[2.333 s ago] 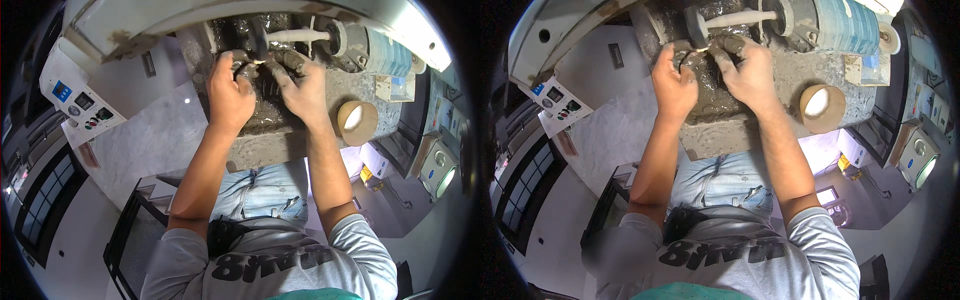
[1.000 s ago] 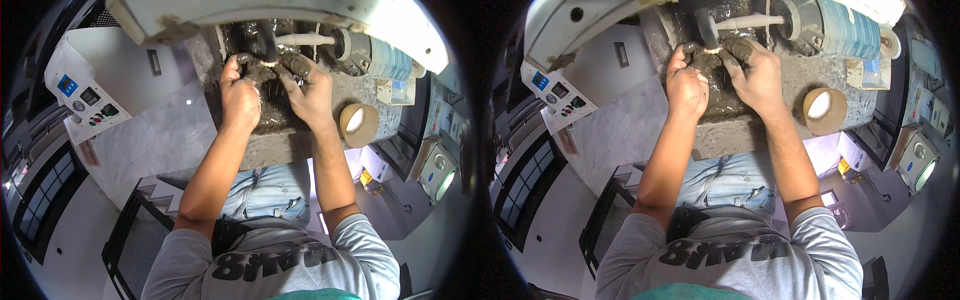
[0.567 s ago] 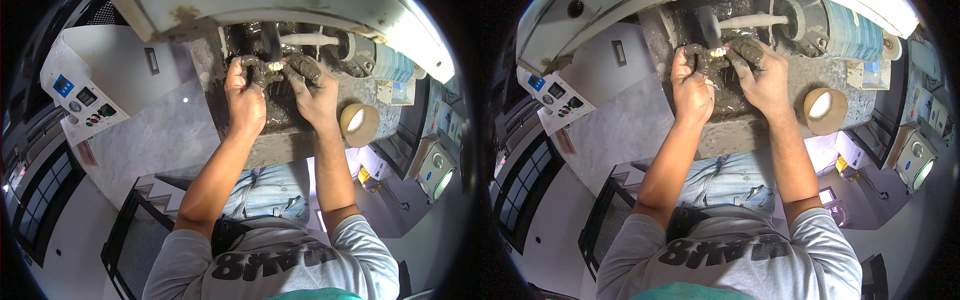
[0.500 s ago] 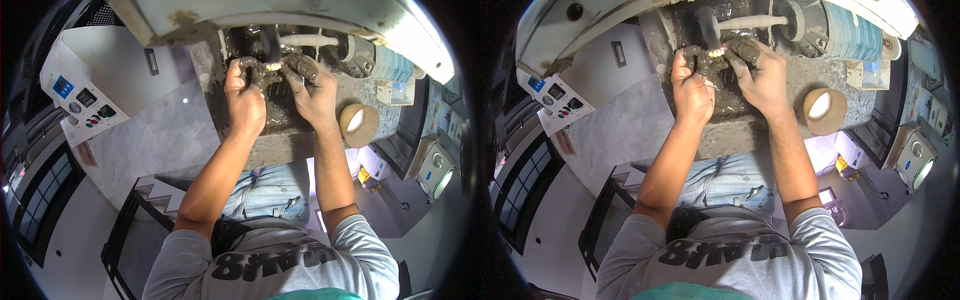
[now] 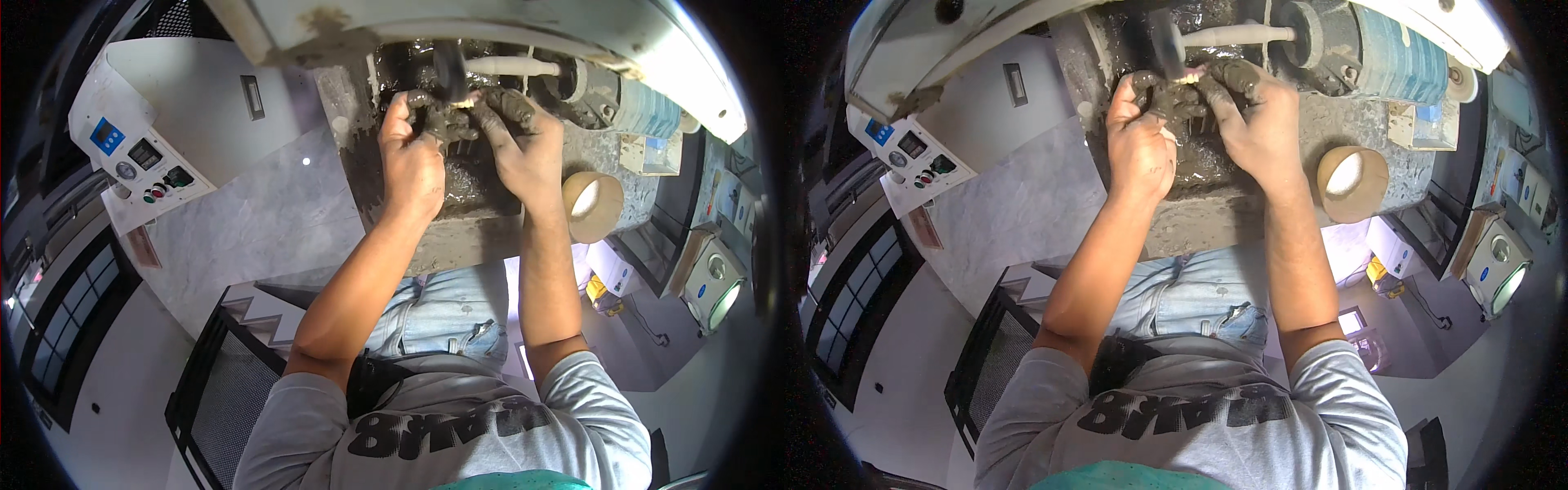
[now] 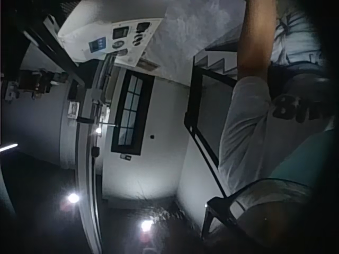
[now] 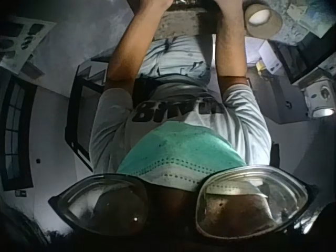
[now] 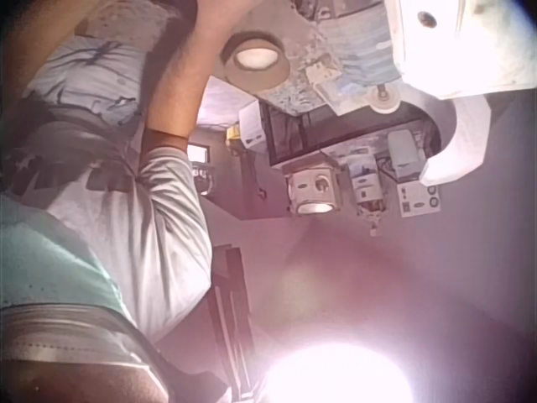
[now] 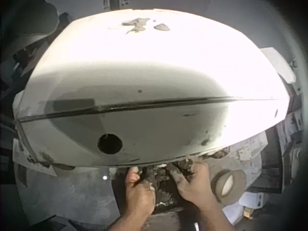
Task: The person uses a polishing machine to polish a pink dental prosthetic, holding and rotating the piece against the moving brush while water flows over it.
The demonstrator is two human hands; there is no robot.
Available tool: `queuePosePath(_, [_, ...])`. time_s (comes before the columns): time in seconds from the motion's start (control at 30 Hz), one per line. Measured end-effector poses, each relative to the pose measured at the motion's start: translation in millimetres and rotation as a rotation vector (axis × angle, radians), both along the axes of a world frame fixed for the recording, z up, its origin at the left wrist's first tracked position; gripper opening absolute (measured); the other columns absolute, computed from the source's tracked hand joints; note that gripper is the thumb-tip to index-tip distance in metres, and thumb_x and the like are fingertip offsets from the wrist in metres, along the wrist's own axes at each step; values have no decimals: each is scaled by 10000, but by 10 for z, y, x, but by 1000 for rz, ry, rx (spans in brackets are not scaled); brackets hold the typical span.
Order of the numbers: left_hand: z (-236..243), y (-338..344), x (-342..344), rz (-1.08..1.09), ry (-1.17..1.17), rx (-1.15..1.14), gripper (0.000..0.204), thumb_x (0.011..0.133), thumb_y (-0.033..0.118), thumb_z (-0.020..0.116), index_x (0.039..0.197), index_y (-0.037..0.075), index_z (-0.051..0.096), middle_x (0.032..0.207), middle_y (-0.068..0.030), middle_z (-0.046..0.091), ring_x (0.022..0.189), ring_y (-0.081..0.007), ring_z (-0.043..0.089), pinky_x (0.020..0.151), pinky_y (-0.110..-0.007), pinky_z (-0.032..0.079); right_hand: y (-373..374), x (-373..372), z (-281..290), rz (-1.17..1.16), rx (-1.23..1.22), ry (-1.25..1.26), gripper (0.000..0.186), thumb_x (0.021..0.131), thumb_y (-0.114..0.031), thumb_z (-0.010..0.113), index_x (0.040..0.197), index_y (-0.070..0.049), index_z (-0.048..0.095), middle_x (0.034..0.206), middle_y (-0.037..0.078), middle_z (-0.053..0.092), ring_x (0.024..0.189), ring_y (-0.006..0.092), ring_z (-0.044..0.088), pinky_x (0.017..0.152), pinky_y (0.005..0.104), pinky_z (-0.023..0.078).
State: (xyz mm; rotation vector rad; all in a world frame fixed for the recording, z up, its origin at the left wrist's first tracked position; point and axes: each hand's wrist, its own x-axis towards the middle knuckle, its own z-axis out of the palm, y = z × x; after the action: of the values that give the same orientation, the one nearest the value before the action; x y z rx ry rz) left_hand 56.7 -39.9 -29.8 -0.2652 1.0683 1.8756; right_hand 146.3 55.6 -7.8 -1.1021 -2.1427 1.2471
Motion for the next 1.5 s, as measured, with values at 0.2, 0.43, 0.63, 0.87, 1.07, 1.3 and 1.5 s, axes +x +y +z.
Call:
queuePosePath(0.2, [-47,-279,-104,-77,501,-74,355,881,-179,421,1185,-23,515,1126,-115,624,975,-178,633,868,-291,522,-85,82,116,173,-67,5,221,826,-33,677,1043,7,698,1003,194,686,887,336,685,791,363,531])
queuePosePath(0.43, [85,-365,-87,3,478,-77,316,871,-175,428,1136,-51,547,1054,-93,632,970,-131,596,880,-257,471,-579,373,74,500,128,-539,546,858,-299,673,1174,134,570,1303,295,496,1208,452,495,1030,484,422])
queuePosePath(0.63, [-6,-371,-101,-102,685,-151,271,909,-143,472,1144,-28,545,1056,-72,642,903,-86,612,808,-208,480,-597,531,159,611,75,-506,321,832,-217,652,1010,49,677,1107,242,635,1034,425,614,932,463,487])
queuePosePath(0.87, [-116,-394,-132,-269,817,-268,418,740,-218,380,1087,-71,559,1049,-122,595,1015,-180,578,921,-266,442,-128,383,386,200,-301,-83,267,752,-34,728,1017,-5,698,986,173,675,860,362,669,806,381,535])
queuePosePath(1.07, [-159,-364,-86,-286,883,-211,208,924,-99,545,1126,-56,564,1053,-79,650,863,-77,612,730,-196,490,-84,190,244,235,51,-88,295,746,-34,734,1039,-21,704,1046,179,662,945,364,654,854,391,521])
queuePosePath(1.3, [-24,-295,-117,-232,504,-133,268,866,-153,508,1101,-50,588,1022,-74,664,928,-108,624,842,-244,493,-57,200,133,216,6,0,322,739,-8,689,1061,-21,703,1024,168,673,935,352,660,844,372,522])
queuePosePath(1.5, [-202,-215,-146,-148,594,-144,242,884,-148,543,1093,-39,601,999,-79,687,863,-115,658,766,-241,529,-37,120,74,173,30,-10,311,712,-44,723,1020,-8,699,978,165,667,902,344,658,818,383,519])
